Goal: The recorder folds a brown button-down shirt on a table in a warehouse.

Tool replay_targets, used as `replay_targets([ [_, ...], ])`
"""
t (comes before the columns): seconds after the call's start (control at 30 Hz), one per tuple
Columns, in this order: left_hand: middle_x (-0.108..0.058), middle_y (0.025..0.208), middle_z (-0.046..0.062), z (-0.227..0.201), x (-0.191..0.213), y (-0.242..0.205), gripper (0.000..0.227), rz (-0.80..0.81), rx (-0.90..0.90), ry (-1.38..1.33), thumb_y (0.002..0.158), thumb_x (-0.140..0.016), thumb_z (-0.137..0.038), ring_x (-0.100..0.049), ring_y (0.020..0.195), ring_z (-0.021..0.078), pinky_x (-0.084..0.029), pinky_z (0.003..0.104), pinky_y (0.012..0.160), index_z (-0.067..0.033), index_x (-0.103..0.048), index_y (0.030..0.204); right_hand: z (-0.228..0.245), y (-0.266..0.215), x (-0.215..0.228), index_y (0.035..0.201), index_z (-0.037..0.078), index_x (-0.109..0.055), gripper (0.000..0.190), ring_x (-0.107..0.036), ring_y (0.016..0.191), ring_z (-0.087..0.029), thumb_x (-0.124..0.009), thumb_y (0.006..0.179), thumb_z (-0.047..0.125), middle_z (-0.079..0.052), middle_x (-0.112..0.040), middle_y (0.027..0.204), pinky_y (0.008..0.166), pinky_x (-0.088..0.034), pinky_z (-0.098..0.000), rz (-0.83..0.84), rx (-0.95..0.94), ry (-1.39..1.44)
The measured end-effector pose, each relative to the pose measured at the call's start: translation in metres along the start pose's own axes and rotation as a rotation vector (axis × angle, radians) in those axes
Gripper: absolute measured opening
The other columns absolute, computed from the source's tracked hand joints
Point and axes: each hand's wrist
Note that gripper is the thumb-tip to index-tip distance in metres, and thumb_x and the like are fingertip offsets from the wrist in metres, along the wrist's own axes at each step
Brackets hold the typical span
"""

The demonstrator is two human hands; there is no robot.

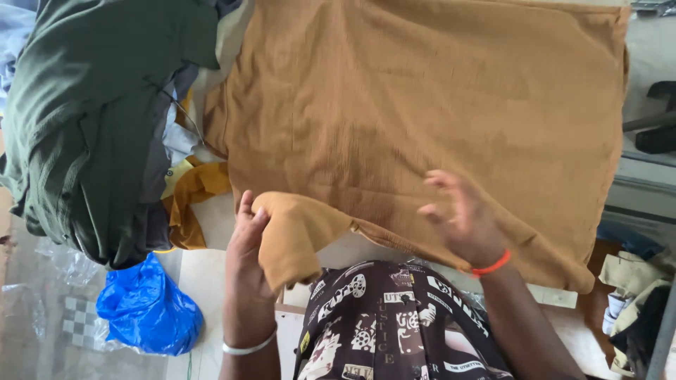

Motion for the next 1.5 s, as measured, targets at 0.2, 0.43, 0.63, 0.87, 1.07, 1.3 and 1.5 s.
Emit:
replay_targets([
  [0.2, -0.049, 0.141, 0.015, 0.009, -0.058, 0.013, 0.055, 0.160, 0.017, -0.239, 0.101, -0.057, -0.017, -0.059, 0.126, 0.0304, -0.056, 0.041, 0.104, -0.0148, -0.029, 0.148, 0.060, 0.046, -0.045, 0.138, 0.002, -0.054, 0.088, -0.068, 0.112, -0.031, -0.085, 0.073, 0.051, -0.017, -0.067, 0.125, 0.094, -0.056, -0.0397, 0.327, 0.218, 0.267],
  [0.43, -0.039, 0.159, 0.020, -0.003, -0.080, 0.013, 0.067, 0.556, -0.105, -0.077, 0.100, -0.059, -0.019, -0.056, 0.132, 0.0336, -0.052, 0.040, 0.103, -0.0235, -0.024, 0.157, 0.035, 0.061, -0.120, 0.150, 0.002, -0.037, 0.094, -0.069, 0.113, -0.021, -0.088, 0.080, 0.038, -0.016, -0.067, 0.127, 0.092, -0.061, -0.0342, 0.282, -0.225, 0.881],
  [0.63, -0.060, 0.145, 0.013, 0.005, -0.020, 0.076, 0.058, -0.008, -0.996, 1.529, 0.096, -0.073, -0.020, -0.057, 0.138, 0.0327, -0.046, 0.045, 0.117, -0.0073, -0.048, 0.147, 0.002, 0.074, -0.139, 0.164, 0.007, -0.012, 0.125, -0.071, 0.116, -0.026, -0.088, 0.073, 0.046, -0.025, -0.062, 0.137, 0.097, -0.057, -0.0374, 0.097, -0.490, 0.576],
  [0.87, -0.067, 0.124, 0.015, 0.005, -0.010, 0.118, 0.063, -0.043, -0.758, 1.876, 0.086, -0.077, -0.023, -0.058, 0.124, 0.0337, -0.038, 0.051, 0.104, -0.0004, -0.054, 0.141, 0.049, 0.090, -0.128, 0.156, 0.007, -0.003, 0.146, -0.059, 0.120, -0.045, -0.098, 0.054, 0.051, -0.032, -0.048, 0.141, 0.086, -0.055, -0.0483, 0.132, -0.233, -0.001],
  [1.07, -0.072, 0.107, 0.013, -0.004, -0.009, 0.115, 0.031, -0.079, -0.718, 1.756, 0.089, -0.075, -0.021, -0.065, 0.105, 0.0354, -0.048, 0.046, 0.092, -0.0072, -0.071, 0.116, 0.044, 0.095, -0.127, 0.163, 0.013, -0.006, 0.107, -0.067, 0.105, -0.042, -0.072, 0.078, 0.020, -0.026, -0.055, 0.143, 0.081, -0.057, -0.0464, 0.196, -0.282, -0.082],
  [1.3, -0.071, 0.096, 0.017, -0.015, 0.004, 0.103, 0.021, -0.164, -0.589, 1.483, 0.096, -0.069, -0.019, -0.068, 0.086, 0.0347, -0.053, 0.040, 0.077, -0.0036, -0.068, 0.110, -0.042, 0.083, -0.160, 0.156, 0.007, -0.042, 0.072, -0.067, 0.096, -0.023, -0.055, 0.086, 0.002, -0.015, -0.069, 0.118, 0.079, -0.052, -0.0360, -0.129, -0.581, 0.921],
  [1.5, -0.072, 0.089, 0.018, -0.007, 0.016, 0.101, 0.023, -0.208, -0.568, 1.485, 0.097, -0.067, -0.022, -0.069, 0.080, 0.0353, -0.053, 0.041, 0.073, -0.0041, -0.068, 0.112, -0.021, 0.089, -0.140, 0.138, 0.003, -0.054, 0.047, -0.067, 0.101, -0.017, -0.059, 0.092, 0.009, -0.011, -0.068, 0.119, 0.084, -0.056, -0.0338, -0.137, -0.853, 1.379],
])
Point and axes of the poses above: each hand's wrist, its own y-axis towards the middle knuckle, its own x-axis out of the back of the hand, z = x × y
